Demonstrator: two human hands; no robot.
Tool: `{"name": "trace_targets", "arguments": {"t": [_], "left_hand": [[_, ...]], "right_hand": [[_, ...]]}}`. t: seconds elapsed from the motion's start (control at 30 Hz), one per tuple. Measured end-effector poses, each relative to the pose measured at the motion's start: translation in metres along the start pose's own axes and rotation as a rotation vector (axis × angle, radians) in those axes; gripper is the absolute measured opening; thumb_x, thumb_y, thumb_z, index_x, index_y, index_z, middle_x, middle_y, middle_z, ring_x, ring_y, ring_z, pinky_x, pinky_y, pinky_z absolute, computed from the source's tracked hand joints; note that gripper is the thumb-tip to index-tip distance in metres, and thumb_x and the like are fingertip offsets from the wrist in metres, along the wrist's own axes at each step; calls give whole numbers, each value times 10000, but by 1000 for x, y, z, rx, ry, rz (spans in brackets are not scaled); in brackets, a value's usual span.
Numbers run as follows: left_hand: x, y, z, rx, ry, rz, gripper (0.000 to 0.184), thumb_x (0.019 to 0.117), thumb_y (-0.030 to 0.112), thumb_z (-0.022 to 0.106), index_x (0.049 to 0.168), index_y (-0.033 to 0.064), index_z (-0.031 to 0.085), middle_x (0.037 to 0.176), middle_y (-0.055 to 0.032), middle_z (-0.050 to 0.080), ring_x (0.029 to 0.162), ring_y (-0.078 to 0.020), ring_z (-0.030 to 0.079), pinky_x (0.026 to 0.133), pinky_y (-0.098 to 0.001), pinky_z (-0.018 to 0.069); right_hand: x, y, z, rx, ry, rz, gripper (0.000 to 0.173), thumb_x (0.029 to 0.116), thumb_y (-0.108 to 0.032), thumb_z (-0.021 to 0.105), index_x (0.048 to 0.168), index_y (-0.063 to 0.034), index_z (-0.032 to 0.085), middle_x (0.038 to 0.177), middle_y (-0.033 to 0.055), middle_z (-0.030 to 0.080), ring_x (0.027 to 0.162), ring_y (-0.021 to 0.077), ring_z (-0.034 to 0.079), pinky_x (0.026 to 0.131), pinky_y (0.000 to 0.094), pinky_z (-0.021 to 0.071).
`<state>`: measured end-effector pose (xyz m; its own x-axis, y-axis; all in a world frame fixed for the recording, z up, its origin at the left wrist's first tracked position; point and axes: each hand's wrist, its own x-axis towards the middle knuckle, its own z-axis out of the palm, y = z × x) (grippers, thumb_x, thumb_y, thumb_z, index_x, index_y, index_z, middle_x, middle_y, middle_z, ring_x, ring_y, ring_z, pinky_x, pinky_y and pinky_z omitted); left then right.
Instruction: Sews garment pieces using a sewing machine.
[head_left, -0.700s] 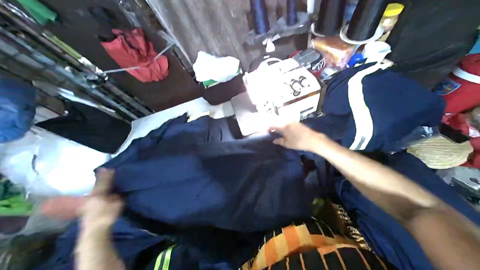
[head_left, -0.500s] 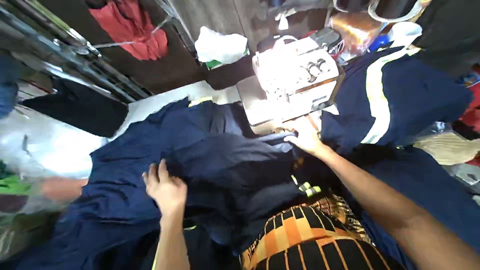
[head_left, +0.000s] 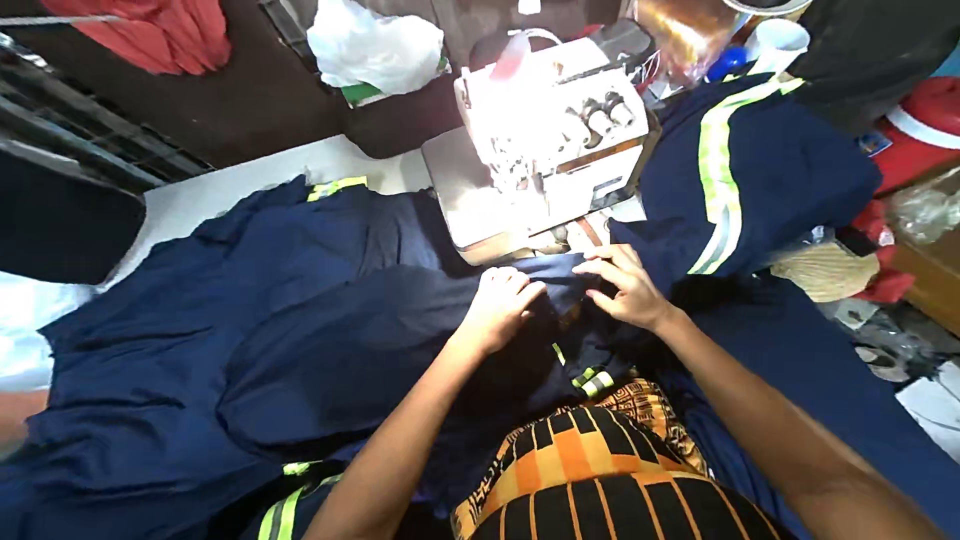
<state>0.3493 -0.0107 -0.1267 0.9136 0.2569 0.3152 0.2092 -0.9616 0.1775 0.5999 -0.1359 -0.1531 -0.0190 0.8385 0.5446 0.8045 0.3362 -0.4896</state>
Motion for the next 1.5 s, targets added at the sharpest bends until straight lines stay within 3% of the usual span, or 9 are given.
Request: {"name": "trace_targets", "arguments": {"t": [0.13, 0.37, 0.63, 0.87, 0.97, 1.07, 1.2, 1.4, 1.5], "left_hand": [[1, -10, -17, -150, 2, -92, 128, 951, 133, 678, 1019, 57, 756, 902, -133, 698, 937, -320, 680, 862, -506, 540], [-7, -4, -34, 68, 164, -331, 259, 919, 22, 646, 1167, 34, 722, 1026, -199, 677, 963, -379, 678, 831, -545, 561], [-7, 26, 31, 153, 59, 97, 449, 954, 56, 568, 1381, 181, 630, 1356, -96, 653, 1277, -330, 595, 1078, -553, 434], [15, 28, 51, 210, 340, 39, 193, 945, 151, 645, 1063, 259, 753, 1107, -90, 709, 1142, -331, 624, 1042, -621, 365], [30, 51, 24, 63, 380, 47, 133, 967, 166, 636, 986, 189, 765, 1149, -81, 715, 1195, -285, 605, 1068, -512, 367], [52, 79, -37, -233, 335, -33, 175, 995, 65, 570, 1020, 50, 742, 989, -92, 732, 949, -184, 700, 890, -310, 559], [58, 85, -82, -355, 442, -167, 140, 973, 104, 639, 990, 30, 756, 865, -52, 701, 768, -68, 662, 725, -205, 558], [42, 77, -105, -189, 370, -38, 228, 1023, 244, 587, 986, 126, 779, 920, 13, 757, 989, -138, 673, 902, -358, 471], [37, 95, -120, -414, 234, 168, 263, 1061, 187, 523, 999, 32, 726, 938, -74, 732, 936, -129, 686, 881, -250, 540]], "right_hand": [[17, 0, 7, -69, -212, 25, 549, 796, -317, 830, 1323, -249, 694, 1333, 46, 638, 1271, 360, 505, 943, 634, 388], [27, 8, 1, 150, -52, 133, 257, 911, 2, 608, 997, -133, 810, 1055, 45, 745, 1083, 296, 623, 938, 547, 464], [36, 7, 9, 102, -19, 211, 111, 898, -93, 692, 950, -73, 789, 1004, 110, 721, 1054, 347, 624, 911, 583, 467], [48, 5, 6, 180, -40, 409, 243, 958, -245, 713, 884, -16, 749, 962, 137, 705, 1052, 341, 623, 932, 591, 451], [52, -5, -2, 348, 54, 487, 188, 949, -199, 727, 880, -25, 735, 857, 77, 689, 816, 171, 640, 773, 393, 534], [58, -27, -15, 688, 173, 514, 88, 926, -107, 726, 860, -50, 724, 759, -9, 674, 660, 38, 601, 625, 229, 520], [70, -75, -27, 1039, 234, 618, 74, 907, 8, 697, 873, -49, 730, 795, 7, 700, 720, 64, 648, 695, 243, 566], [82, -110, -23, 1173, 402, 824, 188, 977, -37, 623, 795, -68, 656, 676, -5, 594, 556, 48, 517, 536, 197, 458], [87, -108, -21, 1065, 471, 843, 190, 999, -87, 632, 813, -72, 666, 693, -7, 621, 622, 65, 579, 611, 240, 510]]}}
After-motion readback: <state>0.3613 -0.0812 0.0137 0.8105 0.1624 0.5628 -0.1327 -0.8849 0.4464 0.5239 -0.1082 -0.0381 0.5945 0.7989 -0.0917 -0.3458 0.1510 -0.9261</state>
